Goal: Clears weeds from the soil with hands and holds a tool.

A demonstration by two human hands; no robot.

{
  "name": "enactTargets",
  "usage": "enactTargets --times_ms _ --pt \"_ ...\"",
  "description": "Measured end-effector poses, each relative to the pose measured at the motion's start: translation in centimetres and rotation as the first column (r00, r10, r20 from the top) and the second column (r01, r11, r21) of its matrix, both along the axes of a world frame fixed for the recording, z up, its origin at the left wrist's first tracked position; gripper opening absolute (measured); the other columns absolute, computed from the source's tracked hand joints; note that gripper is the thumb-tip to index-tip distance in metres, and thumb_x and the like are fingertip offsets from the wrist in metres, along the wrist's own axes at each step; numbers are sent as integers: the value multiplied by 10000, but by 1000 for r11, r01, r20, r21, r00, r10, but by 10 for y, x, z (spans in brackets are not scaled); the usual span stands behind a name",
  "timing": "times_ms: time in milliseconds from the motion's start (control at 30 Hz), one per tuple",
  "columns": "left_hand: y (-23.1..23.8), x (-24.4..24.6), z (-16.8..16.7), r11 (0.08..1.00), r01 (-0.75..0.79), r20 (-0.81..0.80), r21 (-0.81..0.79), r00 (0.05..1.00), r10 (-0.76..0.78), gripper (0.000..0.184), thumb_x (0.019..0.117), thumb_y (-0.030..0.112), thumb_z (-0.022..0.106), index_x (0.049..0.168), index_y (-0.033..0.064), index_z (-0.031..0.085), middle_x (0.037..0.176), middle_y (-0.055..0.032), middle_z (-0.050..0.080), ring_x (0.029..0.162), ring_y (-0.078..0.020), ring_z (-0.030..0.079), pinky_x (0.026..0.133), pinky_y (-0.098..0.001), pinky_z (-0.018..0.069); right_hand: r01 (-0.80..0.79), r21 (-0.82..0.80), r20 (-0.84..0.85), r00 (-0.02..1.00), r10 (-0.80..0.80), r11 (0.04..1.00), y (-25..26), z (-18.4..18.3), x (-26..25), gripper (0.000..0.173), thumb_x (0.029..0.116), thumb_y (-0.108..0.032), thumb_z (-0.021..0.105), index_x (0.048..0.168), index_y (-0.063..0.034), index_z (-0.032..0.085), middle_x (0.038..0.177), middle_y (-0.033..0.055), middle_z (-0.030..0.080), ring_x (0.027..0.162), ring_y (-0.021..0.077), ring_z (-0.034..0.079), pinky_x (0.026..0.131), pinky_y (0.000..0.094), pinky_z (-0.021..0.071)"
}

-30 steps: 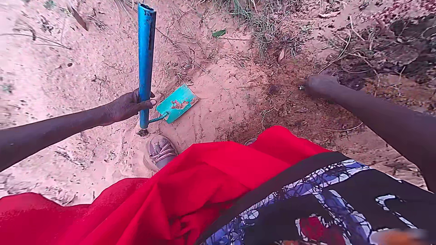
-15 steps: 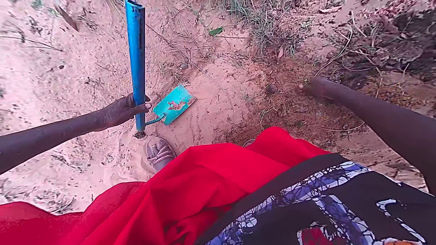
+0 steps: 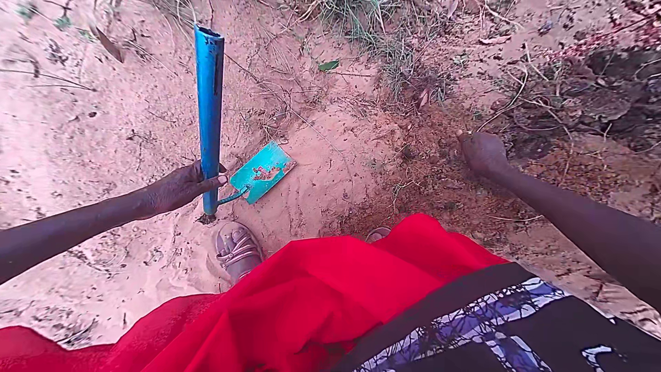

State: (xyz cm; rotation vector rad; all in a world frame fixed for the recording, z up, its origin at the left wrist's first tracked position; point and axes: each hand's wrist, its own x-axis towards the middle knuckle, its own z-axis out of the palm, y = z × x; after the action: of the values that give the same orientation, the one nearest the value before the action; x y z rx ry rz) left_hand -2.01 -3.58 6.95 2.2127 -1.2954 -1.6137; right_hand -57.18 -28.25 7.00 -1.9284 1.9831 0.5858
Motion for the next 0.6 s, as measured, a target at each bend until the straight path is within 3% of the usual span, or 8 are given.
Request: enactTargets --times_ms 67,133,267,367,467,600 --pt "-1 5 -5 998 0 -6 -61 1000 0 345 1055 159 580 1360 0 546 1099 -217 665 1015 -331 642 937 -557 479 49 -67 52 998 -45 997 -20 6 -6 652 1134 -425 337 1082 166 609 1107 430 615 1145 605 585 921 745 423" --pt "0 12 -16 988 -22 -25 -155 1000 19 374 1026 170 613 1366 30 544 1097 -159 693 1000 -256 676 923 -507 522 19 -124 67 998 -11 992 -49 0 -14 594 1123 -418 394 1178 133 610 1147 428 611 1164 609 578 938 757 423" --pt "-6 10 -9 979 -60 -54 -197 997 50 371 1017 217 628 1343 51 563 1077 -105 715 984 -189 694 914 -453 547 -83 -144 47 995 91 986 -101 -22 1 434 1054 -265 572 1287 101 576 1204 425 603 1180 617 571 934 780 430" --pt "1 10 -3 982 -74 -54 -172 996 66 401 1001 263 630 1337 53 567 1088 -65 709 1000 -104 678 943 -366 537 -90 -117 40 995 95 989 -135 -36 18 487 963 -135 676 1330 144 523 1288 440 553 1236 625 531 965 772 425" --pt "10 13 -5 985 -68 -53 -156 997 61 502 980 380 601 1355 50 548 1129 -26 686 1019 -40 654 949 -286 530 -108 -61 -5 994 108 992 -168 -58 30 682 841 -80 791 1405 125 467 1364 451 478 1231 642 513 937 778 441" --pt "16 16 -11 983 -56 -47 -174 998 48 568 958 466 608 1338 45 573 1126 -6 705 1018 -15 667 948 -265 541 -173 -56 41 984 175 983 -176 -81 55 696 854 -111 794 1460 23 481 1474 439 371 1197 656 523 886 794 456"
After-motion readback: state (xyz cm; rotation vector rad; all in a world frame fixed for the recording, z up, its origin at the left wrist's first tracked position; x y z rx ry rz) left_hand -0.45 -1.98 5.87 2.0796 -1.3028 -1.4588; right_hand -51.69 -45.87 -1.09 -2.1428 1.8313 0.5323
